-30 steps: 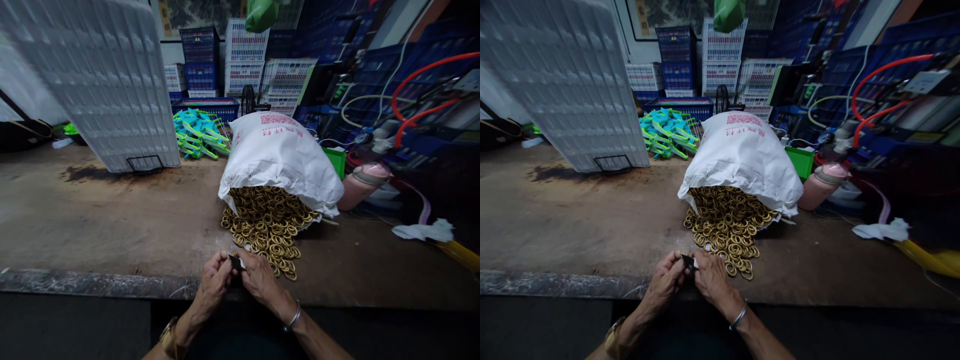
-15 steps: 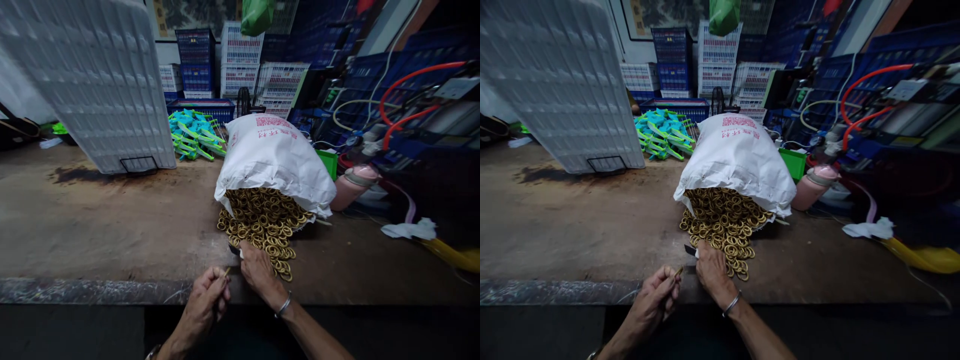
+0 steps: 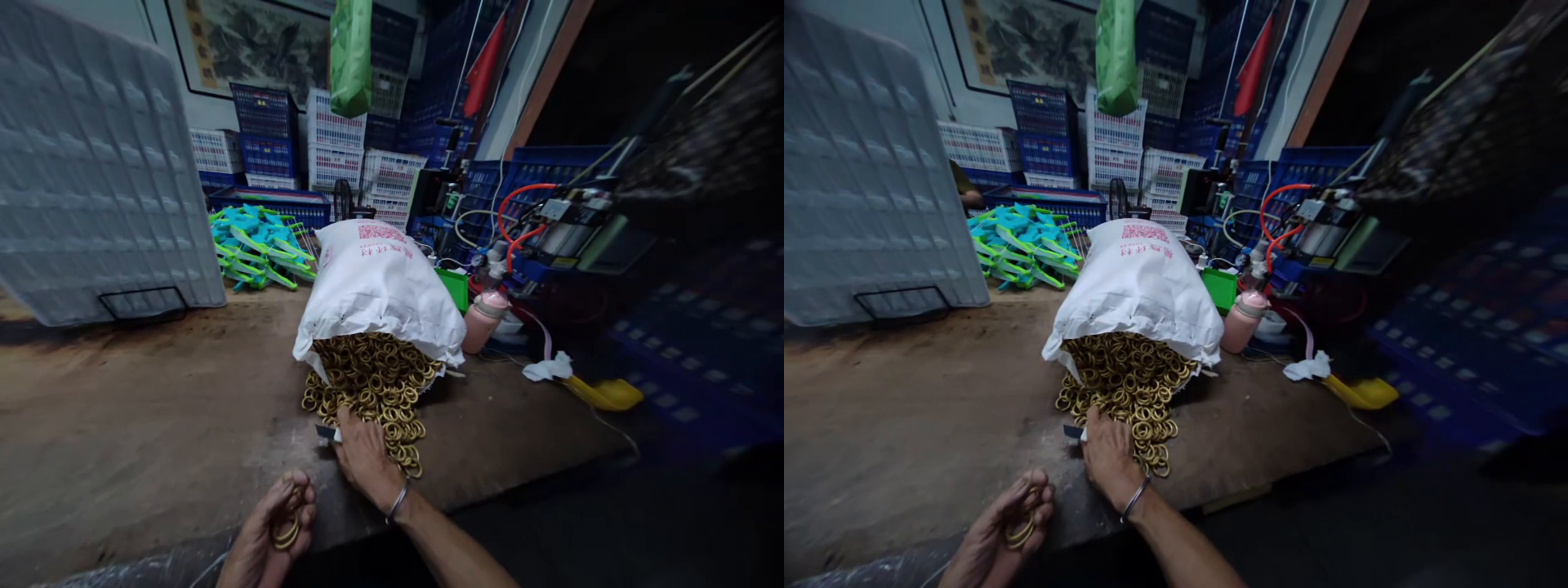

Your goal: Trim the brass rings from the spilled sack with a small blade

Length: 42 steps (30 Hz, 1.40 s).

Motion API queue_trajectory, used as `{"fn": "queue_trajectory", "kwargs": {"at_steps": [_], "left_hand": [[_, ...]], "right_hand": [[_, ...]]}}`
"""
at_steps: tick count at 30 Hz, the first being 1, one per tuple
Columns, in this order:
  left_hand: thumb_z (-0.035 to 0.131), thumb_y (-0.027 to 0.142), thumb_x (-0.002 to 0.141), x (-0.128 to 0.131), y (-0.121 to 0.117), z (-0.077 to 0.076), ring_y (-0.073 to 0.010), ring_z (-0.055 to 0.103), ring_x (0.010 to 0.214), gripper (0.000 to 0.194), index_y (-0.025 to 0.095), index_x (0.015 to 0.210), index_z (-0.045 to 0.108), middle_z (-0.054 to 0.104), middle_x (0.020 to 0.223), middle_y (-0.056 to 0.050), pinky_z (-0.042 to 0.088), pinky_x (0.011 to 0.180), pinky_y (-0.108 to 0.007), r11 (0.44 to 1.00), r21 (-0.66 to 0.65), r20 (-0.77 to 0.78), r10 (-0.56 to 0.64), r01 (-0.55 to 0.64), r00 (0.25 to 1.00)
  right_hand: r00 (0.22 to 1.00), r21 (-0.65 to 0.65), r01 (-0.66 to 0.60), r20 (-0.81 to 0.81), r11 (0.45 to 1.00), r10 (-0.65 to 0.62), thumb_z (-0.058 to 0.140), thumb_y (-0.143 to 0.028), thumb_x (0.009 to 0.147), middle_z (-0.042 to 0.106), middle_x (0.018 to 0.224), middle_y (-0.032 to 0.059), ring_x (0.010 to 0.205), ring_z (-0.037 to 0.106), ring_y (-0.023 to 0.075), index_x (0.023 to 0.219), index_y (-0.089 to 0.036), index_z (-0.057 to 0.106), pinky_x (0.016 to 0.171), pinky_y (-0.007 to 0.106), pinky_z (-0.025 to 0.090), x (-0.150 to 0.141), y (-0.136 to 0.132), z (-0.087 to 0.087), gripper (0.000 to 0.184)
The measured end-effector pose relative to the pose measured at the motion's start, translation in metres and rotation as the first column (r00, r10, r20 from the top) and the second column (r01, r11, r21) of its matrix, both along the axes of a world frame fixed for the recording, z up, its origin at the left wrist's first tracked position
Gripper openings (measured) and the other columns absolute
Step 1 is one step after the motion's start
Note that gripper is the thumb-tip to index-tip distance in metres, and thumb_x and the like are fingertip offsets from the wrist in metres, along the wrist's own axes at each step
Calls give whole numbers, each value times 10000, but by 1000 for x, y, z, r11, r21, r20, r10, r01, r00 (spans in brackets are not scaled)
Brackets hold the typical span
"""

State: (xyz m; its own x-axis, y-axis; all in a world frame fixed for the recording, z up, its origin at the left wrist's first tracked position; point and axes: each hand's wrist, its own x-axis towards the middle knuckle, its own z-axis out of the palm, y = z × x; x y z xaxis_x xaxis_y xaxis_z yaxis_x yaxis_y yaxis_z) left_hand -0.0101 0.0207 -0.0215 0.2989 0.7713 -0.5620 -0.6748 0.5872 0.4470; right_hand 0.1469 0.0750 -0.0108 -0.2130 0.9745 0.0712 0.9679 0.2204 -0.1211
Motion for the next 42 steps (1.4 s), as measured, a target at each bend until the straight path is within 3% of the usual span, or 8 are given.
{"fn": "queue_trajectory", "kwargs": {"at_steps": [8, 15, 21, 26, 31, 35, 38, 42], "left_hand": [[666, 249, 684, 13, 15, 6, -88, 537, 547, 173, 160, 726, 524, 557, 648, 17, 387, 402, -158, 992, 124, -100, 36, -24, 994], [663, 331, 670, 18, 25, 4, -74, 524, 494, 310, 166, 889, 518, 541, 630, 32, 340, 354, -135, 986, 165, -172, 58, -29, 983], [678, 353, 659, 21, 28, 3, -11, 383, 385, 299, 163, 732, 459, 473, 563, 67, 232, 338, -112, 981, 190, -182, -13, 48, 983], [635, 394, 694, 24, 25, 4, -3, 324, 364, 301, 168, 718, 437, 458, 564, 67, 171, 334, -123, 965, 237, -250, -47, 108, 967], [569, 426, 744, 27, 21, 3, -11, 296, 362, 286, 177, 727, 430, 437, 554, 70, 170, 342, -140, 949, 277, -310, -57, 148, 949], [552, 409, 762, 28, 21, 4, -10, 288, 376, 266, 162, 729, 459, 426, 565, 66, 190, 353, -147, 935, 322, -331, -36, 149, 943], [569, 409, 749, 29, 20, 5, -12, 301, 385, 263, 164, 761, 474, 438, 579, 64, 199, 359, -146, 939, 313, -328, -34, 143, 944], [566, 431, 745, 30, 19, 4, -19, 313, 378, 277, 174, 742, 462, 442, 560, 67, 222, 355, -145, 939, 313, -371, -16, 141, 929]], "right_hand": [[958, -70, -67, -284, 995, 45, 447, -172, 799, 630, 724, -1, 655, 565, 136, 897, -221, 531, 564, 223, 288, 11, 4, -4, 138], [798, -71, -196, -591, 978, 117, 434, -240, 811, 591, 737, 5, 663, 535, 137, 878, -217, 532, 606, 219, 352, 6, -1, -6, 121], [603, -148, -242, -797, 959, 30, 391, -299, 833, 469, 623, -44, 563, 431, 97, 758, -199, 474, 540, 200, 336, 1, -2, -6, 151], [517, -280, -224, -846, 934, -130, 413, -362, 820, 424, 569, -62, 529, 390, 88, 696, -191, 449, 524, 201, 332, -1, 0, -6, 214], [521, -267, -199, -844, 943, -129, 454, -364, 790, 418, 591, -60, 557, 385, 88, 672, -189, 465, 550, 202, 336, -4, 1, -4, 212], [453, -268, -223, -880, 937, -144, 414, -345, 805, 465, 615, -46, 582, 437, 98, 710, -186, 472, 576, 212, 361, -4, 2, -3, 194], [506, -249, -188, -854, 950, -124, 375, -326, 826, 494, 624, -33, 591, 463, 106, 726, -185, 486, 580, 216, 364, -1, 3, -4, 205], [730, -165, -144, -683, 976, -8, 357, -220, 813, 526, 634, -11, 578, 467, 117, 750, -189, 518, 556, 220, 334, 4, -1, -6, 176]]}}
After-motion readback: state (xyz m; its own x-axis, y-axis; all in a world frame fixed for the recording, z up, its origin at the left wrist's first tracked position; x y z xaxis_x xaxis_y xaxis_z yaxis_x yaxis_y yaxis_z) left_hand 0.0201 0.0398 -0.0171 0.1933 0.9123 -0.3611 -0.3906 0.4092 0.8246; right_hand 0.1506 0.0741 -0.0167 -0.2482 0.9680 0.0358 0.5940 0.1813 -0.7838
